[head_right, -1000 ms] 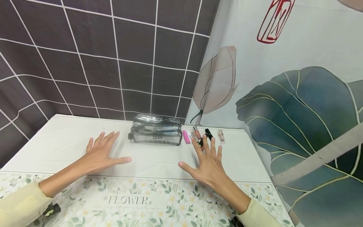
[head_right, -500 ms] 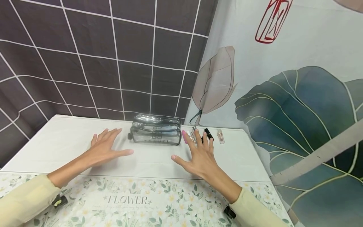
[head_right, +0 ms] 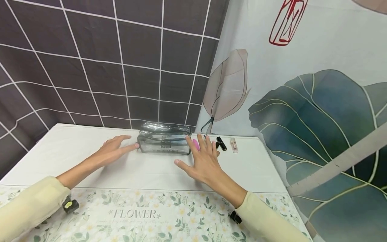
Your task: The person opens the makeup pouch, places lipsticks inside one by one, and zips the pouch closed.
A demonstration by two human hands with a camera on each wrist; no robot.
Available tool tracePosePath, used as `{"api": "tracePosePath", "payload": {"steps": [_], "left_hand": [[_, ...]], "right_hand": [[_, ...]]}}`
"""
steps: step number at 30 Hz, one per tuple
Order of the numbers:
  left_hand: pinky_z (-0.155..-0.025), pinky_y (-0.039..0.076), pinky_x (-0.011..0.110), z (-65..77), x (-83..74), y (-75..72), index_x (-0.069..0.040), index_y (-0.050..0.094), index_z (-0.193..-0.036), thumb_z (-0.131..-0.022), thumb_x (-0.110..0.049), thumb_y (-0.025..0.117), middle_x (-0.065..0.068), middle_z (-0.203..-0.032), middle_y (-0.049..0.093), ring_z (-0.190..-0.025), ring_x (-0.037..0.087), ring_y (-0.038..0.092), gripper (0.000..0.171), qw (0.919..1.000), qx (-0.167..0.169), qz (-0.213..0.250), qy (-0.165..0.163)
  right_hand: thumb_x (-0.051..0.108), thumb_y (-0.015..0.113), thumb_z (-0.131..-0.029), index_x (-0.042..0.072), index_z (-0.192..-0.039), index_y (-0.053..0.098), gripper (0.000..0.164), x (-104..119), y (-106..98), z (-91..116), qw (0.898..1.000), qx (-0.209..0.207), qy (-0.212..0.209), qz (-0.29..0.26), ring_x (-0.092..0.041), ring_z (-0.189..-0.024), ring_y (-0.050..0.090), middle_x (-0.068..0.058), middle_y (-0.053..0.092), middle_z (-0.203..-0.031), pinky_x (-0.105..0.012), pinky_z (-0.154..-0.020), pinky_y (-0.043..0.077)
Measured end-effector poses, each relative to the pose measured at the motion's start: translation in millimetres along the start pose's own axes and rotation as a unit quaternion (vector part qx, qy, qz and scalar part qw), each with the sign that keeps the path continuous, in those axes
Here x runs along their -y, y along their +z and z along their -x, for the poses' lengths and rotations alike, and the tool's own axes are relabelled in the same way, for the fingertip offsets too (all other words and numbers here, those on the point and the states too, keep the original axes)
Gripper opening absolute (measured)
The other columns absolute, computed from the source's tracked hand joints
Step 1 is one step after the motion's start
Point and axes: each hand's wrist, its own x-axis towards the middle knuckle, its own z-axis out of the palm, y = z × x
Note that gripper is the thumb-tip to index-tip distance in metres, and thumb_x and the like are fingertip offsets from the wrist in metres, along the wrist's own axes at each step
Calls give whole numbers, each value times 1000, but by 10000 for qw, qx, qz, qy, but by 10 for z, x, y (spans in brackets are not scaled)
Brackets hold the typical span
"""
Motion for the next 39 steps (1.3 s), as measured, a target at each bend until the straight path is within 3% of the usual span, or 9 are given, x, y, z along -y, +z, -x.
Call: {"api": "tracePosePath", "payload": {"steps": [2,4,8,10,16,20,23,31,39], "left_hand": [[-134,8,82,-28,-9,-11,0,41,-171,-111,-62,52,35,-176,38,-162,66,29,88,10000,17,17,-36],[-135,7,81,-57,-15,-21,0,42,-171,-114,-56,47,35,-176,38,-163,66,28,80,9999,64,58,-82],[-136,7,80,-121,-4,-30,0,47,-167,-117,-49,38,34,-176,37,-164,64,26,71,9995,106,189,-212],[-137,7,79,-144,4,-32,1,48,-166,-117,-48,35,33,-177,36,-165,63,25,70,9992,117,270,-267],[-136,15,79,-197,35,-31,1,50,-165,-118,-46,34,32,-178,34,-166,62,25,68,9985,138,427,-325],[-136,16,78,-233,29,-20,2,50,-164,-118,-45,33,32,-178,34,-167,61,24,68,9980,161,524,-304],[-137,19,76,-265,16,-13,4,50,-164,-118,-46,33,33,-177,35,-167,59,26,70,9979,144,561,-282],[-137,28,68,-359,42,9,9,50,-161,-119,-43,34,35,-171,41,-163,56,36,69,9979,87,605,-233],[-134,33,69,-421,49,38,7,52,-160,-117,-42,37,33,-167,46,-160,54,41,67,9979,-27,576,-301]], "right_hand": [[74,66,-100,30,-181,30,99,20,-4,-28,10000,-14,-36,25,-52,-176,6,-21,14,-190,-78,-138,5],[74,65,-101,30,-181,31,98,27,-5,-51,10000,-30,-54,69,-53,-175,11,-21,15,-190,-84,-134,17],[74,63,-104,30,-181,31,94,39,-3,-89,9999,-20,-61,89,-58,-171,22,-18,15,-190,-97,-111,34],[74,62,-105,31,-181,29,93,44,-1,-105,10000,3,-43,83,-60,-169,25,-17,14,-191,-101,-104,35],[70,62,-108,33,-181,27,89,56,14,-148,9999,6,-62,117,-59,-170,23,-16,12,-191,-100,-100,38],[60,64,-111,24,-180,33,84,43,28,-213,9990,-185,-390,151,-56,-173,18,-24,18,-188,-91,-118,36],[52,65,-113,19,-179,35,80,32,38,-271,9976,-307,-607,113,-55,-173,17,-28,21,-186,-84,-130,27],[41,66,-115,15,-179,36,75,22,95,-397,9935,-545,-992,130,-47,-174,24,-23,23,-187,-75,-134,31],[31,64,-117,17,-177,39,67,20,110,-528,9867,-796,-1311,537,-43,-175,23,-20,29,-186,-68,-136,33]]}}
